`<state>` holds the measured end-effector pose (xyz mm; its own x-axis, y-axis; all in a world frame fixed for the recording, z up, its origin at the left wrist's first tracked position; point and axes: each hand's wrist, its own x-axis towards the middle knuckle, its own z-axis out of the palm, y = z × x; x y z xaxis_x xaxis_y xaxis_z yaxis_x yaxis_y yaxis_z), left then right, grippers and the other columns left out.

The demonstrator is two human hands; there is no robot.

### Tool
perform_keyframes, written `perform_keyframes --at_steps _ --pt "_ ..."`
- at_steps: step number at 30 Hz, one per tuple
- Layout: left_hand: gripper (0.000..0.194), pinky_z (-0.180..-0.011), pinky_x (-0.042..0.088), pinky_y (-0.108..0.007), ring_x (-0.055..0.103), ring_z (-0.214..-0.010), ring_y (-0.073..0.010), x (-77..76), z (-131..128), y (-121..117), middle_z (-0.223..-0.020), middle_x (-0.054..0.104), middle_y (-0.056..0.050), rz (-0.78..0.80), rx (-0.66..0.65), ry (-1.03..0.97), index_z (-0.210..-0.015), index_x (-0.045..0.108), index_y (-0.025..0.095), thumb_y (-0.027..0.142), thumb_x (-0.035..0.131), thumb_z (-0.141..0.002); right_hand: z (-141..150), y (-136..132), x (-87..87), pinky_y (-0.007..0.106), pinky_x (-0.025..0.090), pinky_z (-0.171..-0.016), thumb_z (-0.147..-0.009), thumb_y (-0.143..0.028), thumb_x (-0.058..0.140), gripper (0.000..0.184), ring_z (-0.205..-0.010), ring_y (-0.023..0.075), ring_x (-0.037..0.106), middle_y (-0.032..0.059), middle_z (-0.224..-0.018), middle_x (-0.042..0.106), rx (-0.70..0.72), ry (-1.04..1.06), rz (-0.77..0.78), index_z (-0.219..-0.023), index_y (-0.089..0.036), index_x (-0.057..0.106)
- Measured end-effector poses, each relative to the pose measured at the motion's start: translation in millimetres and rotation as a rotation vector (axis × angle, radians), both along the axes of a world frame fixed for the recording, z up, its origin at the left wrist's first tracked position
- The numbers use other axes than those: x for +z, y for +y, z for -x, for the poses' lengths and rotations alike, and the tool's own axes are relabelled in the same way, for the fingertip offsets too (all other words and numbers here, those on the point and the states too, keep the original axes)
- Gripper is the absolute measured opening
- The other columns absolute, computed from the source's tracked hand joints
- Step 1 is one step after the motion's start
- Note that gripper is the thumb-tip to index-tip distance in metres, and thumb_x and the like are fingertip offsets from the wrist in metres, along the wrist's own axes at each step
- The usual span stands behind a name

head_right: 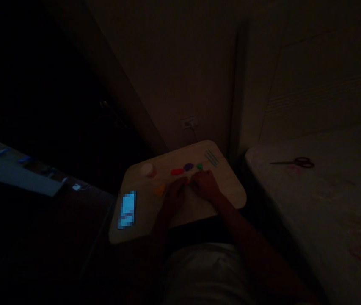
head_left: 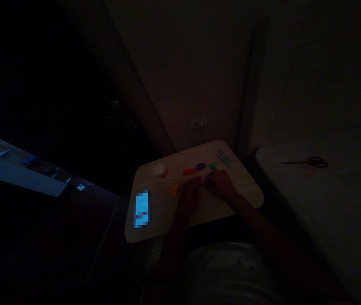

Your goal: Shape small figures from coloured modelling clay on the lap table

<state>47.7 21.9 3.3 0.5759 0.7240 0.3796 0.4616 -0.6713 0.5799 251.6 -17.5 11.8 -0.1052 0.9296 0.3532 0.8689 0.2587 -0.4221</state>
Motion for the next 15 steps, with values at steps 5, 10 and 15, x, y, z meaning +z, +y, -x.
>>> perform_keyframes --at_steps 5,10,15 --pt "0.056 -0.122 0.044 -0.051 0.058 -0.137 -0.0247 4.2 -0.8 -7.9 -0.145 0.066 -0.007 0.034 0.023 0.014 -0.136 0.065 0.022 0.000 0.052 -0.086 -2.0 -0.5 -4.9 0.041 0.033 -0.092 -0.097 -0.032 0.060 0.021 -0.101 0.0295 0.066 0.0130 -0.102 0.077 -0.004 -0.006 0.013 -0.097 -0.017 0.075" --pt "0.059 -0.122 0.044 -0.051 0.059 -0.137 -0.0245 5.9 -1.0 -10.3 -0.145 0.065 -0.007 0.034 0.029 0.006 -0.138 0.064 0.023 0.000 0.053 -0.084 -3.2 0.9 -10.3 0.040 0.034 -0.090 -0.096 -0.031 0.063 0.018 -0.103 0.0296 0.067 0.0116 -0.104 0.078 -0.020 0.021 -0.026 -0.096 -0.018 0.076" --pt "0.058 -0.121 0.046 -0.048 0.060 -0.136 -0.0234 2.9 -1.1 -8.6 -0.144 0.066 -0.008 0.019 0.016 -0.013 -0.137 0.064 0.022 0.000 0.054 -0.085 -4.1 1.0 -11.5 0.039 0.035 -0.090 -0.095 -0.029 0.064 0.015 -0.103 0.0279 0.067 0.0094 -0.103 0.079 0.008 0.024 -0.066 -0.097 -0.021 0.076"
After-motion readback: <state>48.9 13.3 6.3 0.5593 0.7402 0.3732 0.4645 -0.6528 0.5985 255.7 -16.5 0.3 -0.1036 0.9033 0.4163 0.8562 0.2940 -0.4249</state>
